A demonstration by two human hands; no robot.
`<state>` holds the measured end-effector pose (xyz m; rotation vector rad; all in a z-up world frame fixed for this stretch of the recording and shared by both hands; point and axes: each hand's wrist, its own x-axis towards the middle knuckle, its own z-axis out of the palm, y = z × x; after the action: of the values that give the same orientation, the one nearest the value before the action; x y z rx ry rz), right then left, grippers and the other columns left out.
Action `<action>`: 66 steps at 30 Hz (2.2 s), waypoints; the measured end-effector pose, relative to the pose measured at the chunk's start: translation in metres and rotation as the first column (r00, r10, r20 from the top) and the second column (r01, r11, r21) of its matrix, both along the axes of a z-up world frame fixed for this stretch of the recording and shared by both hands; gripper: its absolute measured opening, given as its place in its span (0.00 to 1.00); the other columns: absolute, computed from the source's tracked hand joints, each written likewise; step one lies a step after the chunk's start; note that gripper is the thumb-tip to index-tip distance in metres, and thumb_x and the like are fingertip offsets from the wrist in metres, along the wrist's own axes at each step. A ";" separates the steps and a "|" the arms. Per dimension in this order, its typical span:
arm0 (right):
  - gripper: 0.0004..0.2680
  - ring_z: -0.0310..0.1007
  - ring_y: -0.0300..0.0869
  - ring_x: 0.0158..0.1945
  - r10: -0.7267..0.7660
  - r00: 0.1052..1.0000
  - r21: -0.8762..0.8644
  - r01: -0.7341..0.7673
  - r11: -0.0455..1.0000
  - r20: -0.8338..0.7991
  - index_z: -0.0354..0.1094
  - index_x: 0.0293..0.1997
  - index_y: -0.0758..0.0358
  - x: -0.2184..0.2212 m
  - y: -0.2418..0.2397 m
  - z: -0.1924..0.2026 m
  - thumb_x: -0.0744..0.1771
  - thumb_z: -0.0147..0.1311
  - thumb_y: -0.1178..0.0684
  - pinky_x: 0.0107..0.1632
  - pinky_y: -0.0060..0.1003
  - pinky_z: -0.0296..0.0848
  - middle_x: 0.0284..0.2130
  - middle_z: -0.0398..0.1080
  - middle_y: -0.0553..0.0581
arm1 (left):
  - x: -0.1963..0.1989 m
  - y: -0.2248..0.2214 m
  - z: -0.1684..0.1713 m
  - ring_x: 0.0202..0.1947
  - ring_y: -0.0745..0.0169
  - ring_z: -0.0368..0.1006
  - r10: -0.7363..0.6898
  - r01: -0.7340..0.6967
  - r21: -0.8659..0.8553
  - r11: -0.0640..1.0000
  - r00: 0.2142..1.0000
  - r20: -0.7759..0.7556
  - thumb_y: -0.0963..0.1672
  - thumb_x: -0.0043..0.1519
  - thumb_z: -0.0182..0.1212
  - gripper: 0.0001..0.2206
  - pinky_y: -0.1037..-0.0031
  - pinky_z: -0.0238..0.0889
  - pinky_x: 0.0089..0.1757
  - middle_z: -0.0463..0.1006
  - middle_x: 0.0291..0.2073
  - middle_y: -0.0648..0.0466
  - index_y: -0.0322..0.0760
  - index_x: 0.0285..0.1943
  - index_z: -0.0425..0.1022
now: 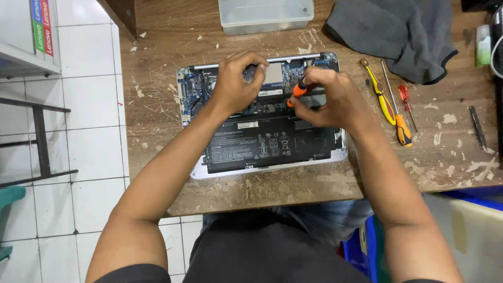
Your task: Replacing a laptop battery by positioning it in the chassis and securing it with screws using a screwdriver.
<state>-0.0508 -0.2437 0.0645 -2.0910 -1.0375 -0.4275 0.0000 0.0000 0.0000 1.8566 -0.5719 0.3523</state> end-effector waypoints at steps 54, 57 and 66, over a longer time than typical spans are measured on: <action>0.22 0.80 0.58 0.40 0.085 0.924 0.597 0.170 0.784 -0.373 0.34 0.52 0.52 0.004 0.010 -0.021 0.70 0.54 0.68 0.41 0.37 0.80 0.45 0.72 0.76 | -0.030 0.024 0.069 0.31 0.57 0.74 -0.140 0.140 0.131 0.982 0.990 -0.005 0.37 0.55 0.69 0.09 0.70 0.57 0.44 0.82 0.31 0.55 0.39 0.42 0.82; 0.23 0.81 0.59 0.40 0.051 0.931 0.592 0.187 0.784 -0.361 0.34 0.53 0.51 0.001 0.012 -0.018 0.70 0.55 0.68 0.42 0.37 0.79 0.44 0.72 0.77 | -0.028 0.024 0.066 0.30 0.58 0.73 -0.130 0.128 0.134 0.983 0.991 0.006 0.37 0.54 0.70 0.08 0.70 0.57 0.43 0.82 0.30 0.55 0.39 0.41 0.83; 0.23 0.80 0.61 0.42 0.037 0.942 0.597 0.181 0.782 -0.334 0.34 0.53 0.50 0.001 0.012 -0.014 0.70 0.54 0.69 0.45 0.39 0.79 0.44 0.73 0.78 | -0.028 0.022 0.064 0.30 0.59 0.74 -0.113 0.112 0.119 0.987 0.994 -0.003 0.37 0.56 0.72 0.07 0.72 0.57 0.44 0.83 0.28 0.55 0.38 0.39 0.83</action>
<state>-0.0503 -0.2320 0.0505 -1.5267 -0.5121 -0.3753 -0.0278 0.0221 0.0635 1.9283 -0.7105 0.2513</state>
